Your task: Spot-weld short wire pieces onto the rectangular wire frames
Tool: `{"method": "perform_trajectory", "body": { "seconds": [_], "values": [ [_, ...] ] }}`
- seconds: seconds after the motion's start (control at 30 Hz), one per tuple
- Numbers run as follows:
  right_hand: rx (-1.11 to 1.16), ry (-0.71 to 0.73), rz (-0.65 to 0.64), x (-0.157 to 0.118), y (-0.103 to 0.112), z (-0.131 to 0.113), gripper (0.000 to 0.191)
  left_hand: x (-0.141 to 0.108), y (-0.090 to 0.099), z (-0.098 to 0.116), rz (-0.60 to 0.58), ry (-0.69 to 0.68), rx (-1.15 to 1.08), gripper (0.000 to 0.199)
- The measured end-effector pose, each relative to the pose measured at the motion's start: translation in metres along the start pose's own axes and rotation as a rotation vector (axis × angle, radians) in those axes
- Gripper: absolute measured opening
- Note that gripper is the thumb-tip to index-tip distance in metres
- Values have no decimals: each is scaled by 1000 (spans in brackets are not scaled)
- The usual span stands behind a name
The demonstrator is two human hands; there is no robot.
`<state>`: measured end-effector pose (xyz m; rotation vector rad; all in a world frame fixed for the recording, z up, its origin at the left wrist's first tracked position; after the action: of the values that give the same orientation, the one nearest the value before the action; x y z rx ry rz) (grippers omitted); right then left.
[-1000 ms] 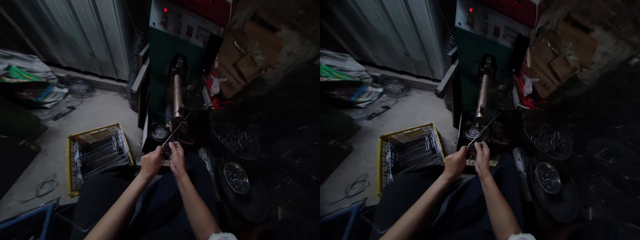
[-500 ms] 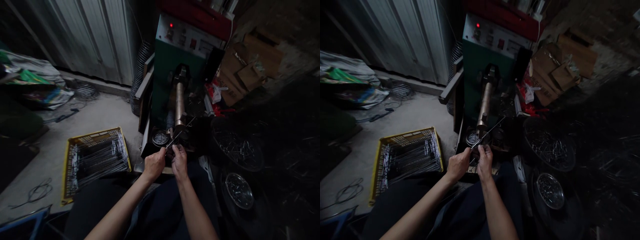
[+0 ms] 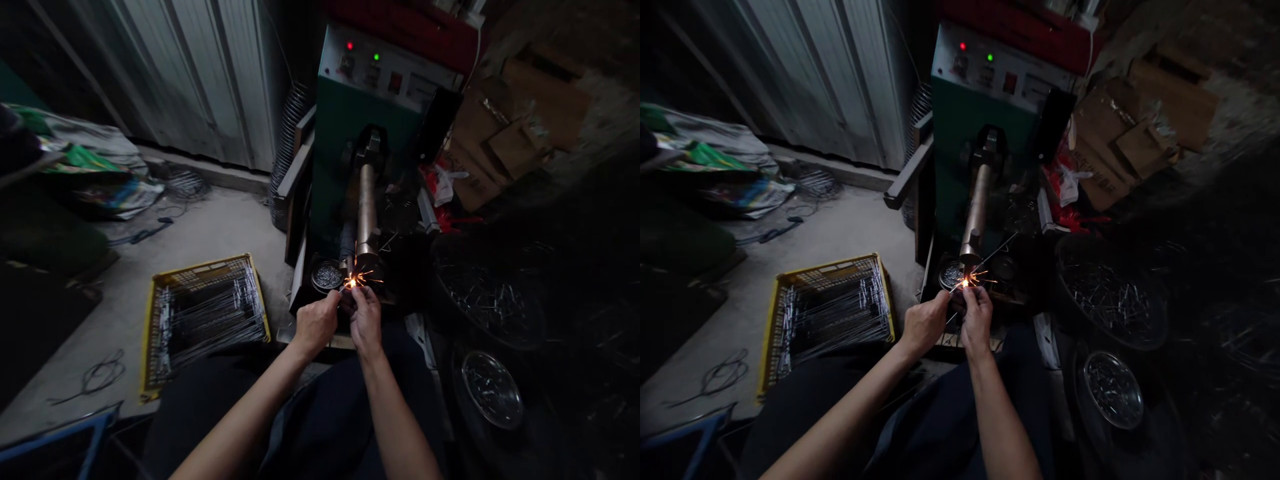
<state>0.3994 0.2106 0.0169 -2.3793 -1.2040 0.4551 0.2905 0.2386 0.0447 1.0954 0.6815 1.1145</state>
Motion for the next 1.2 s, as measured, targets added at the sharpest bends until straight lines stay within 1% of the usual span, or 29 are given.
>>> {"method": "perform_trajectory", "body": {
  "seconds": [0.1,0.2,0.27,0.33,0.43,0.53,0.63,0.73,0.83,0.9,0.97,1.0,1.07,1.13,1.17,1.2],
  "values": [
    [10,-7,4,-2,0,0,26,0,-2,-3,-5,-11,-10,24],
    [-20,9,-9,-1,3,0,26,-3,-4,-2,-20,-65,-37,24],
    [-97,55,-19,2,7,-4,25,-5,-5,1,-23,-102,-62,23],
    [-176,130,-17,7,12,-10,25,-3,-5,3,-12,-117,-82,24],
    [-210,180,-22,17,16,-16,27,6,-4,8,19,-117,-99,26],
    [-187,179,-13,25,18,-18,29,16,-3,13,38,-121,-106,27],
    [-183,180,0,28,18,-19,31,23,-3,12,38,-114,-98,29],
    [-190,159,-8,29,16,-19,30,25,-5,10,27,-113,-94,30],
    [-207,116,-3,24,20,-17,27,25,-6,10,15,-130,-98,31],
    [-237,102,-4,14,26,-15,25,26,-4,12,4,-156,-101,31],
    [-298,85,-36,-5,32,-5,24,24,0,13,-8,-187,-105,27],
    [-342,65,-67,-18,36,4,23,21,2,12,-15,-204,-105,24],
    [-443,-12,-156,-52,44,31,22,11,8,4,-38,-237,-106,18],
    [-554,-132,-281,-92,53,66,22,-5,15,-17,-74,-257,-106,16],
    [-604,-198,-353,-112,58,83,21,-14,19,-33,-93,-253,-106,16],
    [-652,-257,-429,-131,62,98,21,-23,23,-53,-110,-231,-106,17]
  ]
}}
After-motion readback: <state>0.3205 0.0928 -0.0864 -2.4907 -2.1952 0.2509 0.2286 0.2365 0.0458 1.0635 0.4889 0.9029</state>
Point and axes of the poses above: each hand's wrist, its own x-axis towards the middle knuckle, its own y-axis out of the back of the hand, z = x × y, the point moved 10 cm from there along x, towards the middle knuckle, and after that the axes turned 8 degrees about y, right-handed, at the moved point
